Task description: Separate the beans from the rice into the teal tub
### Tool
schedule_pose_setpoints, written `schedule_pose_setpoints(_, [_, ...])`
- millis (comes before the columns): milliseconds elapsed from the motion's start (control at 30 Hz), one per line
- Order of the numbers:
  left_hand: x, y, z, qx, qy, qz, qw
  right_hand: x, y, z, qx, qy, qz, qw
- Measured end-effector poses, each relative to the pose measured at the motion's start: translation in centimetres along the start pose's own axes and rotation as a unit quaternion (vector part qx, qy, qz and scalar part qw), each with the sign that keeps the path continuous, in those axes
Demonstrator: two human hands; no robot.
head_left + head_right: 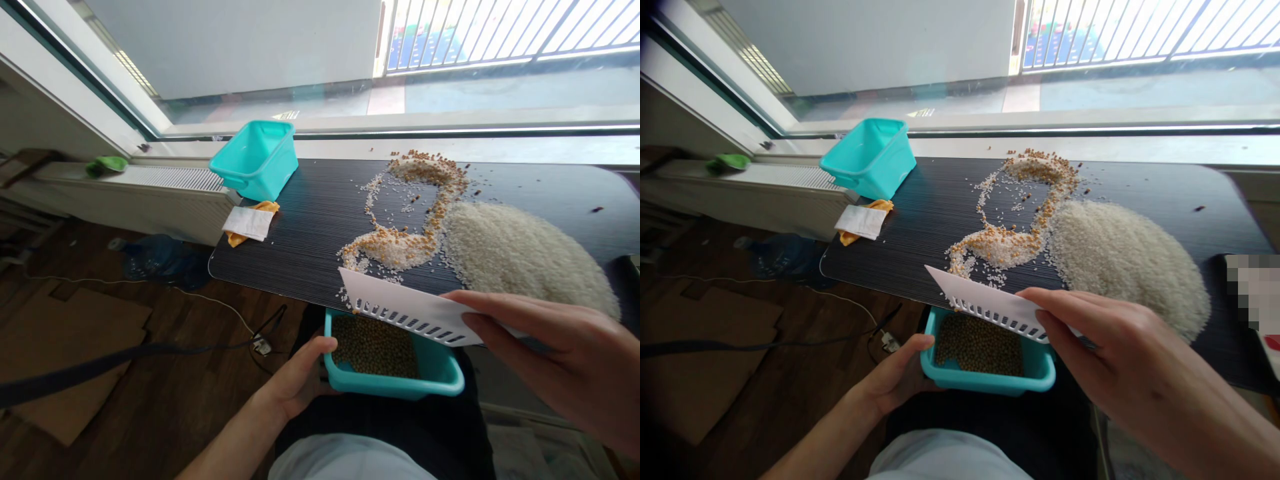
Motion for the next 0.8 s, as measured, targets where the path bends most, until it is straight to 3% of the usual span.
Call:
schedule_pose_setpoints(433, [0.0, -0.4, 0.0, 0.007, 0.001, -0.002, 1.000, 0.1, 0.1, 0.4, 0.029, 0.006, 0.010, 1.000])
schedule_pose_setpoints(633, [-0.1, -0.3, -0.1, -0.001, 0.006, 0.002, 1.000, -0.1, -0.2, -0.3, 0.009, 0.032, -0.012, 0.999])
schedule_pose_setpoints(800, [-0.1, -0.3, -0.2, 0.003, 0.010, 0.002, 1.000, 0.5, -0.8, -0.5, 0.023, 0.070, -0.066, 0.995])
Point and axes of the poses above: each hand's wrist, its own x-axis towards the middle knuckle, its own y-axis out of the palm, z = x × y, the point moved 9 cm from there along x, towards the middle knuckle, and after that the axes turned 9 degrees about z, right-handed, at the moved point
